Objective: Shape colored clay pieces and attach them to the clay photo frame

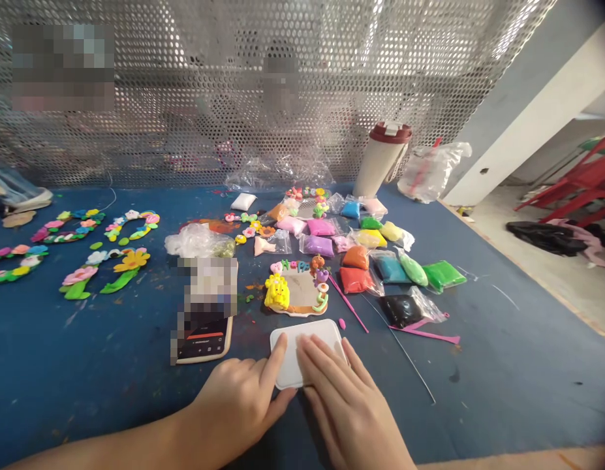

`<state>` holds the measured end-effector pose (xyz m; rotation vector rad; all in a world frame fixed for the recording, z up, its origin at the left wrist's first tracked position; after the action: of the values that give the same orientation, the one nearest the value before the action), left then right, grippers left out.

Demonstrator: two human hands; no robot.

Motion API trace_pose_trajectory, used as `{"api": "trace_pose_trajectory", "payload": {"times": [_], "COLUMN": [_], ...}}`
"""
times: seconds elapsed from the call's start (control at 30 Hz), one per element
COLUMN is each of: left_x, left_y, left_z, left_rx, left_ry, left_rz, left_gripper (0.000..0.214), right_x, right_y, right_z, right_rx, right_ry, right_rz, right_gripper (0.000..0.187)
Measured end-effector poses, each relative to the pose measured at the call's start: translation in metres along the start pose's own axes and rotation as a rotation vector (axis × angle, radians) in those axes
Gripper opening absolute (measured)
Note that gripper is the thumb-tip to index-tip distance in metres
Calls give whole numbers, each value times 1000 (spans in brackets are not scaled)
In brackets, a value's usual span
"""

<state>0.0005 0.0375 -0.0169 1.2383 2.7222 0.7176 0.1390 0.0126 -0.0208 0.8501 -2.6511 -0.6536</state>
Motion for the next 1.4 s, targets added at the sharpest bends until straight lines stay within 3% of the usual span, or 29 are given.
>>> {"api": "trace_pose_trajectory", "payload": {"times": [0.13,0.2,0.5,0.67,0.8,0.93,1.03,1.1,1.2,1.4], "left_x": [1,1,1,2,3,2,3,3,5,4], "left_y": [2,3,3,4,4,3,2,2,1,-3], "left_z": [0,1,0,1,2,2,1,1,2,3], "left_rx": [1,9,39,31,27,23,23,32,52,56], "left_ry": [0,-6,-16,-21,-32,-23,-27,-42,-56,-60], "left_rz": [-12,-10,0,-3,-17,-18,-7,-7,-11,2], "left_gripper": [47,47,45,45,43,44,45,44,45,43], "right_x": [-5,-4,-4,-7,-3,-8,-4,-1,-3,-14], "right_y": [1,1,6,5,6,6,5,6,8,0], "right_z": [-4,-5,-4,-5,-2,0,-1,4,11,11], "right_rx": [-80,-111,-69,-60,-13,-14,-31,29,114,94], "right_ry": [-12,48,136,66,93,13,96,139,103,224], "right_rz": [76,47,4,78,-28,41,-35,-66,1,155], "right_gripper": [35,31,31,32,32,35,30,35,49,72]}}
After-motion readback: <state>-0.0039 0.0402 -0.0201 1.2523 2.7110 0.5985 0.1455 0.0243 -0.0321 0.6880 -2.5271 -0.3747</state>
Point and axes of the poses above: each hand's wrist, its own y-axis towards the middle knuckle, its own z-axis out of the palm, x = y × z, the point moved 5 cm from there along y, towards the middle knuckle, and after that the axes turned 3 degrees about y, right-handed, at the moved point
